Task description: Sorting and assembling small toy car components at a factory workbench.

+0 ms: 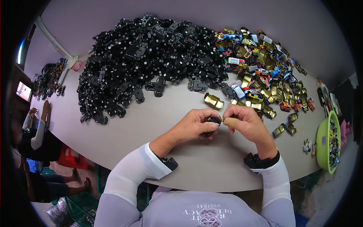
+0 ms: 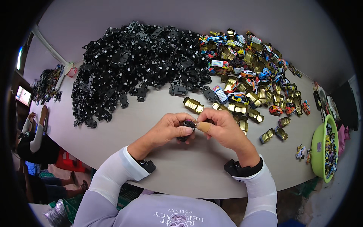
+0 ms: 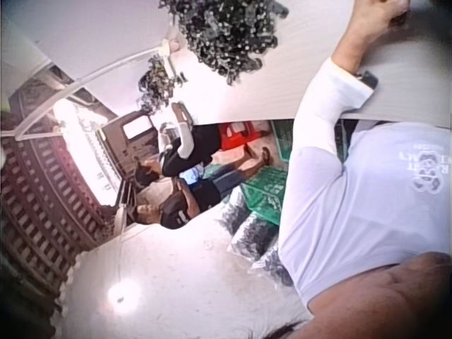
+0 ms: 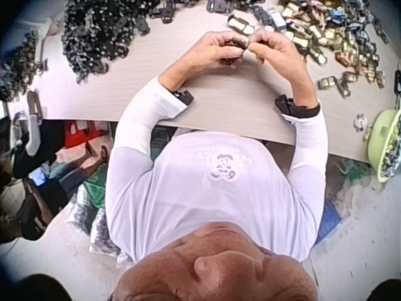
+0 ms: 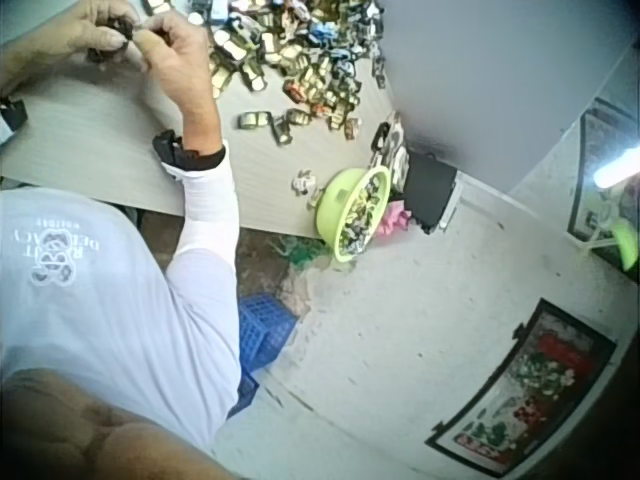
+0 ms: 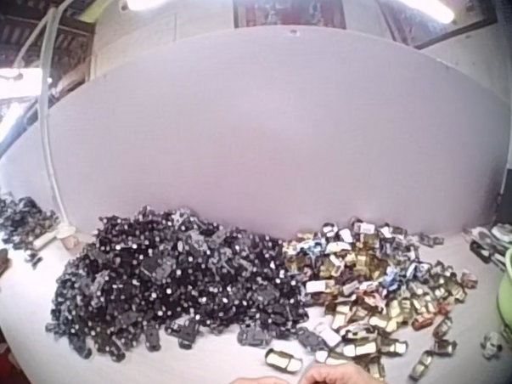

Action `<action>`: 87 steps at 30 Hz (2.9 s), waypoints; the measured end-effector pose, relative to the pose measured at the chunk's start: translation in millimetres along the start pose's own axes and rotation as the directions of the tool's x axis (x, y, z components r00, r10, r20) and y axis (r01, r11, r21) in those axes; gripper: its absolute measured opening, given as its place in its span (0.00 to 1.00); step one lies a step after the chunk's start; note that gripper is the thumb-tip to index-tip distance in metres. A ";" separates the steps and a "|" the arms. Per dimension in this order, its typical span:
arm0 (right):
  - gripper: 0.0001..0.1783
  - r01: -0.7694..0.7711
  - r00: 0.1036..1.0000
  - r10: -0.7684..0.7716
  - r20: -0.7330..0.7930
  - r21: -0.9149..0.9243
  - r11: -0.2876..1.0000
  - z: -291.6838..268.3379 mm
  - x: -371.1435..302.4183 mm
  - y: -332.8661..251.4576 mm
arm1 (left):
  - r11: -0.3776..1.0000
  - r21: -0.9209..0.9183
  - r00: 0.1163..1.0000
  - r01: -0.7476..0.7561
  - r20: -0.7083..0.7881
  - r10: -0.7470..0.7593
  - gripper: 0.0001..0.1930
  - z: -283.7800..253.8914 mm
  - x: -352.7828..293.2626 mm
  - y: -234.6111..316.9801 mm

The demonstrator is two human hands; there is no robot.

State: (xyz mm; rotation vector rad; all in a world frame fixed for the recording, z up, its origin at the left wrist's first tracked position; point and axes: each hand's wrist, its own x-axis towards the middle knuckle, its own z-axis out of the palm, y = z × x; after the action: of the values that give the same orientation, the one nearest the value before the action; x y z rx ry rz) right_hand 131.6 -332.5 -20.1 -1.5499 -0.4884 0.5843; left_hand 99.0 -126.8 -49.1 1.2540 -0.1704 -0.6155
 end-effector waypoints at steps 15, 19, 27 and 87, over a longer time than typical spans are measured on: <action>0.04 -0.144 0.985 0.152 0.082 -0.097 0.985 4.9 -8.3 -15.3 | 0.977 0.211 0.994 -0.024 0.107 0.001 0.12 1.8 -8.5 6.1; 0.05 -0.224 0.971 0.236 0.025 -0.224 0.948 13.9 -5.5 -15.0 | 0.854 0.501 0.990 -0.139 0.038 0.139 0.11 4.0 -11.4 4.5; 0.04 -0.161 0.982 0.187 0.014 -0.443 0.882 30.3 -3.8 -4.7 | 0.560 0.780 0.944 -0.280 0.116 0.310 0.12 0.5 -22.0 0.4; 0.09 -0.162 0.901 0.127 0.414 0.051 0.985 4.1 17.4 -10.3 | 0.969 0.192 0.943 0.155 -0.320 -0.088 0.11 -30.7 -90.5 46.5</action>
State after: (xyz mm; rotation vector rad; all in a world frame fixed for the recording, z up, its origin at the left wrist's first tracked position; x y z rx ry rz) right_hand 142.9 -317.8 -11.1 -1.3907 -0.6595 1.0457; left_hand 53.7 -45.8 2.7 1.5633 0.1073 -0.5075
